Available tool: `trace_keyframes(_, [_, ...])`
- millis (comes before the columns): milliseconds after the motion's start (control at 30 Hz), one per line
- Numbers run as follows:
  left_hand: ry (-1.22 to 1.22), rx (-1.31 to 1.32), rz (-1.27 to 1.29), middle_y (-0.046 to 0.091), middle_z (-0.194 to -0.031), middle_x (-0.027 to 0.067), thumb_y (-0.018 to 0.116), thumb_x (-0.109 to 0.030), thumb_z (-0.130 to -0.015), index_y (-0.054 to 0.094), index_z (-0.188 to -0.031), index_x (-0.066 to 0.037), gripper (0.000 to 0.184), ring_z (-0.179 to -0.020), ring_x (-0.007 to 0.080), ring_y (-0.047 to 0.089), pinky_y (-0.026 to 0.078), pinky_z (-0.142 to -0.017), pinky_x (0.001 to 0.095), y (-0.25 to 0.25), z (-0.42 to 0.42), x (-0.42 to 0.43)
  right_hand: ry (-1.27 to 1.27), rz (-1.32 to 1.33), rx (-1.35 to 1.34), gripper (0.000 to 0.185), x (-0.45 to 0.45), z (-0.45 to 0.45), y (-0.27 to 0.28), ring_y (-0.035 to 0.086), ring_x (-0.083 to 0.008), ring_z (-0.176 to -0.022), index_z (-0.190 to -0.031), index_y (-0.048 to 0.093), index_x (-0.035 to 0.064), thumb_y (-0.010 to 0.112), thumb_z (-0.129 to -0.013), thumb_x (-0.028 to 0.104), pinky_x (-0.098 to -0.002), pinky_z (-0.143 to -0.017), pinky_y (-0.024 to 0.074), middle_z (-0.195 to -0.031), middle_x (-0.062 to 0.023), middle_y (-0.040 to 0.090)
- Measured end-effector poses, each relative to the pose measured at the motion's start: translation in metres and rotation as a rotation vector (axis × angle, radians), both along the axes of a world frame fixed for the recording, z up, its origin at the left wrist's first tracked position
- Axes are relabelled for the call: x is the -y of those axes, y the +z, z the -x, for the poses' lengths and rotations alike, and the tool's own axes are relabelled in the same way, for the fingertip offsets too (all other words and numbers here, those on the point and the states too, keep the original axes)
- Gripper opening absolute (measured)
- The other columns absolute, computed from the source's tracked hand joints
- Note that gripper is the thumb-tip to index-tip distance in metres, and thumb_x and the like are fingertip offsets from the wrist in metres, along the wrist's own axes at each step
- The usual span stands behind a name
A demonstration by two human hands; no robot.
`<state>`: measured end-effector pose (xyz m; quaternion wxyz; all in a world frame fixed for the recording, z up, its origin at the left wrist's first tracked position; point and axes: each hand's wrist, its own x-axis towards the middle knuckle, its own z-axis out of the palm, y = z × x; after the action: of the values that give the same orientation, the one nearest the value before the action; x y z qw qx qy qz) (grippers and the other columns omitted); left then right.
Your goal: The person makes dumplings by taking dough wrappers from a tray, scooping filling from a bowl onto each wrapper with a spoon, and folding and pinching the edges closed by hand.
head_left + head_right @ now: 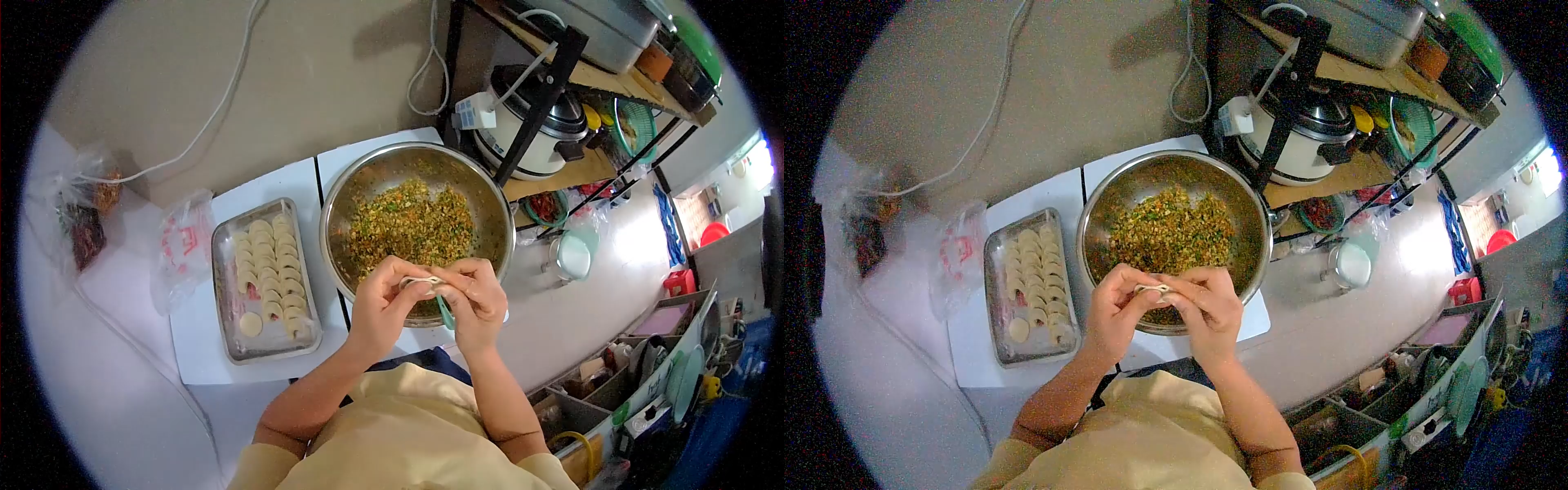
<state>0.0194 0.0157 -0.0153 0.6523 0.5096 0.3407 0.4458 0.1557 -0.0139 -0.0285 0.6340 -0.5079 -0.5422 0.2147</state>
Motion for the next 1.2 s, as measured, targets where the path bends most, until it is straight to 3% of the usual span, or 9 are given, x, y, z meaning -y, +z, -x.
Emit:
trace_keyframes(167, [-0.065, -0.129, -0.046, 0.061, -0.098, 0.0105, 0.057, 0.001, -0.087, 0.049, -0.106, 0.0, 0.02, -0.091, 0.0112, 0.059, 0.048, -0.077, 0.0222, 0.006, 0.002, 0.005, -0.013, -0.029, 0.098, 0.018, -0.001, -0.004, -0.002, 0.055, -0.0229, -0.077, -0.091, 0.07, 0.0035, 0.068, -0.073, 0.003, -0.0313, -0.068, 0.0429, -0.081, -0.0083, 0.061])
trace_keyframes(333, [-0.066, -0.075, 0.016, 0.061, -0.104, 0.0124, 0.06, 0.003, -0.084, 0.039, -0.124, -0.001, 0.045, -0.092, 0.011, 0.057, 0.047, -0.078, 0.0229, 0.012, 0.003, 0.006, 0.018, 0.015, 0.043, 0.009, 0.002, -0.001, 0.001, 0.055, -0.0232, -0.077, -0.081, 0.067, 0.0031, 0.068, -0.072, 0.004, -0.0323, -0.068, 0.0421, -0.08, -0.008, 0.061])
trace_keyframes(433, [-0.09, -0.112, 0.0, 0.061, -0.106, 0.0133, 0.059, 0.003, -0.084, 0.038, -0.127, -0.002, 0.048, -0.092, 0.011, 0.058, 0.048, -0.077, 0.0233, 0.016, 0.005, 0.008, 0.048, -0.031, 0.229, 0.01, 0.002, -0.005, 0.002, 0.055, -0.0234, -0.077, -0.082, 0.068, 0.004, 0.068, -0.072, 0.005, -0.0332, -0.069, 0.0413, -0.081, -0.0073, 0.061])
trace_keyframes(767, [-0.139, -0.139, 0.031, 0.063, -0.107, 0.0117, 0.062, -0.001, -0.084, 0.036, -0.133, -0.005, 0.055, -0.09, 0.0091, 0.058, 0.047, -0.072, 0.0213, 0.014, 0.009, 0.008, 0.015, -0.05, 0.351, 0.007, 0.005, -0.003, 0.005, 0.055, -0.0248, -0.078, -0.08, 0.068, 0.0049, 0.066, -0.074, 0.008, -0.0348, -0.073, 0.0398, -0.083, -0.0069, 0.063])
trace_keyframes(867, [-0.18, -0.252, 0.004, 0.063, -0.107, 0.0115, 0.061, 0.0, -0.084, 0.035, -0.134, -0.006, 0.057, -0.089, 0.0084, 0.058, 0.047, -0.069, 0.0207, 0.013, 0.009, 0.009, 0.008, -0.078, 0.391, 0.011, 0.005, -0.003, 0.002, 0.056, -0.0252, -0.08, -0.083, 0.068, 0.0049, 0.066, -0.074, 0.01, -0.0353, -0.074, 0.0388, -0.084, -0.0069, 0.063])
trace_keyframes(933, [-0.118, -0.252, -0.051, 0.066, -0.1, 0.0128, 0.06, 0.001, -0.082, 0.038, -0.134, -0.005, 0.057, -0.076, 0.0076, 0.059, 0.049, -0.063, 0.0217, 0.011, 0.007, 0.01, 0.008, -0.078, 0.374, 0.013, 0.005, -0.002, 0.001, 0.056, -0.0252, -0.082, -0.084, 0.069, 0.0054, 0.066, -0.073, 0.01, -0.0346, -0.075, 0.0385, -0.084, -0.0069, 0.063])
trace_keyframes(1133, [-0.106, -0.426, -0.084, 0.066, -0.102, 0.014, 0.06, 0.001, -0.082, 0.037, -0.135, -0.006, 0.058, -0.075, 0.0075, 0.06, 0.048, -0.064, 0.0213, 0.014, 0.012, 0.006, 0.031, -0.074, 0.575, 0.011, 0.005, 0.0, 0.005, 0.057, -0.026, -0.082, -0.084, 0.068, 0.0067, 0.065, -0.073, 0.01, -0.0354, -0.074, 0.0398, -0.084, -0.0073, 0.063])
trace_keyframes(1200, [-0.108, -0.402, -0.093, 0.066, -0.099, 0.0131, 0.06, 0.0, -0.082, 0.039, -0.134, -0.005, 0.056, -0.073, 0.0072, 0.059, 0.048, -0.062, 0.0216, 0.01, 0.01, 0.008, 0.012, -0.089, 0.526, 0.013, 0.004, 0.002, 0.001, 0.057, -0.0257, -0.082, -0.085, 0.068, 0.0067, 0.065, -0.073, 0.01, -0.0353, -0.073, 0.039, -0.084, -0.0072, 0.063])
